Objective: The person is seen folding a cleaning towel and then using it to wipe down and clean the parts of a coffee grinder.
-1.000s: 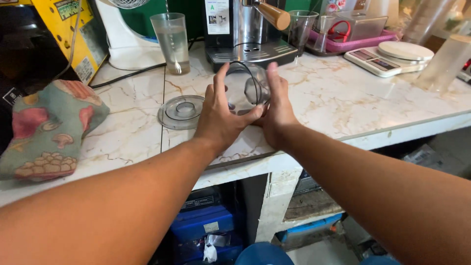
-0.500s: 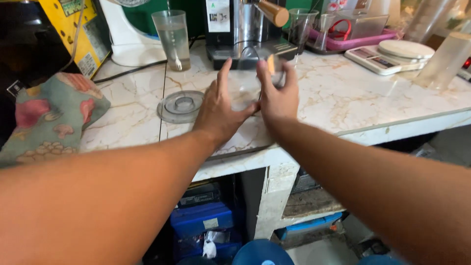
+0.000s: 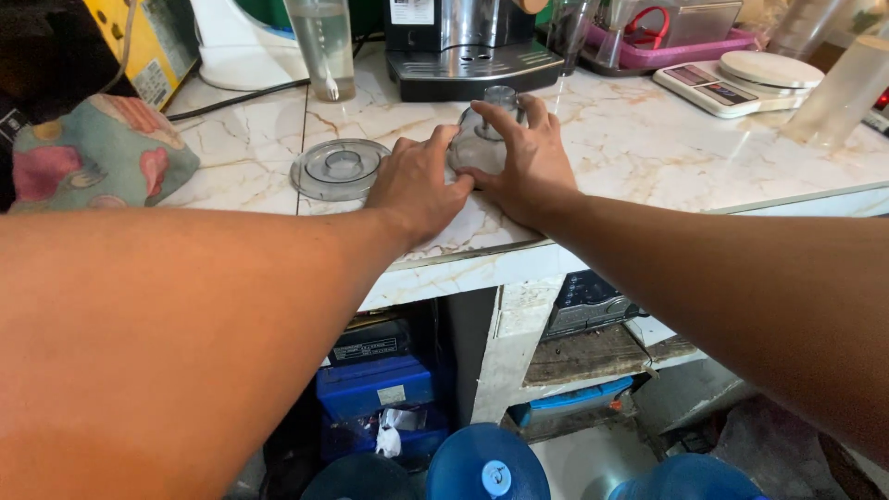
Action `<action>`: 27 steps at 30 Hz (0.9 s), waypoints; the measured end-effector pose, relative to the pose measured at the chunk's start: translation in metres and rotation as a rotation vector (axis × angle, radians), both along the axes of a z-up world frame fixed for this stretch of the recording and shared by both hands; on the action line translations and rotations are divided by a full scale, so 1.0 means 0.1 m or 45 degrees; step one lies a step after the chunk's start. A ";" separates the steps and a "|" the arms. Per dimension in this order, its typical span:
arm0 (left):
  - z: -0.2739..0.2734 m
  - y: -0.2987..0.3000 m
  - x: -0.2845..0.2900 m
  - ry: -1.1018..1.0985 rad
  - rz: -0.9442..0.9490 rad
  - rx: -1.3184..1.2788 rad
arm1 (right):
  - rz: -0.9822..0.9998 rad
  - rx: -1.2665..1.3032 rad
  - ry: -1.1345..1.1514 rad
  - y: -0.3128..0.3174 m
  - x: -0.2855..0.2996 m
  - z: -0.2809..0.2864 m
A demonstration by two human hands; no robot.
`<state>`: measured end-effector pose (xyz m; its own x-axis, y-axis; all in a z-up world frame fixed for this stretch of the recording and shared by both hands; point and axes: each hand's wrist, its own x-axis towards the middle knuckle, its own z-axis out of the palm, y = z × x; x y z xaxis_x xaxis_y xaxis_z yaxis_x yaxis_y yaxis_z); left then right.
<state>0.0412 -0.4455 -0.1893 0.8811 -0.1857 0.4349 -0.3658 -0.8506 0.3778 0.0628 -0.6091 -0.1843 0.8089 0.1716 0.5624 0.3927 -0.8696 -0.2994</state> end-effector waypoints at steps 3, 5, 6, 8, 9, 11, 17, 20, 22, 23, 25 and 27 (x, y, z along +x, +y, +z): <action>0.03 0.04 -0.01 0.007 -0.034 -0.002 | -0.020 0.045 0.022 -0.03 0.03 -0.02; 0.05 0.04 -0.02 0.064 0.011 -0.015 | -0.072 -0.045 0.005 -0.04 0.17 -0.07; 0.05 0.03 -0.03 0.121 0.046 -0.029 | -0.135 -0.136 -0.012 -0.06 0.24 -0.10; -0.10 0.07 0.10 -0.001 0.006 -0.038 | -0.135 -0.096 -0.001 -0.04 0.09 -0.05; -0.16 0.10 0.17 -0.140 -0.031 -0.053 | -0.134 -0.061 -0.007 -0.02 0.03 0.00; -0.16 0.14 0.17 -0.250 0.010 -0.080 | -0.132 -0.052 0.025 0.02 0.03 0.01; 0.23 0.84 0.06 -0.304 0.571 -0.202 | -0.075 -0.021 -0.074 0.00 -0.01 0.01; 0.28 1.64 0.11 -0.278 0.793 -0.016 | -0.045 -0.025 -0.143 -0.02 0.03 -0.01; 0.29 2.04 0.07 -0.248 0.906 0.125 | -0.004 -0.039 -0.183 0.04 0.06 -0.04; 0.29 2.11 0.05 -0.119 0.961 0.277 | -0.012 -0.062 -0.200 0.03 0.07 -0.05; 0.35 2.09 -0.07 0.014 1.004 0.429 | -0.031 -0.087 -0.214 0.00 0.07 -0.04; 0.44 1.97 -0.33 0.082 1.258 0.504 | -0.013 -0.063 -0.272 0.01 0.05 -0.05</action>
<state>0.0083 -0.2486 -0.1452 0.7376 0.5057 0.4476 0.5640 -0.8257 0.0034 0.0673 -0.6081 -0.1891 0.6738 0.1956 0.7125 0.4340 -0.8852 -0.1674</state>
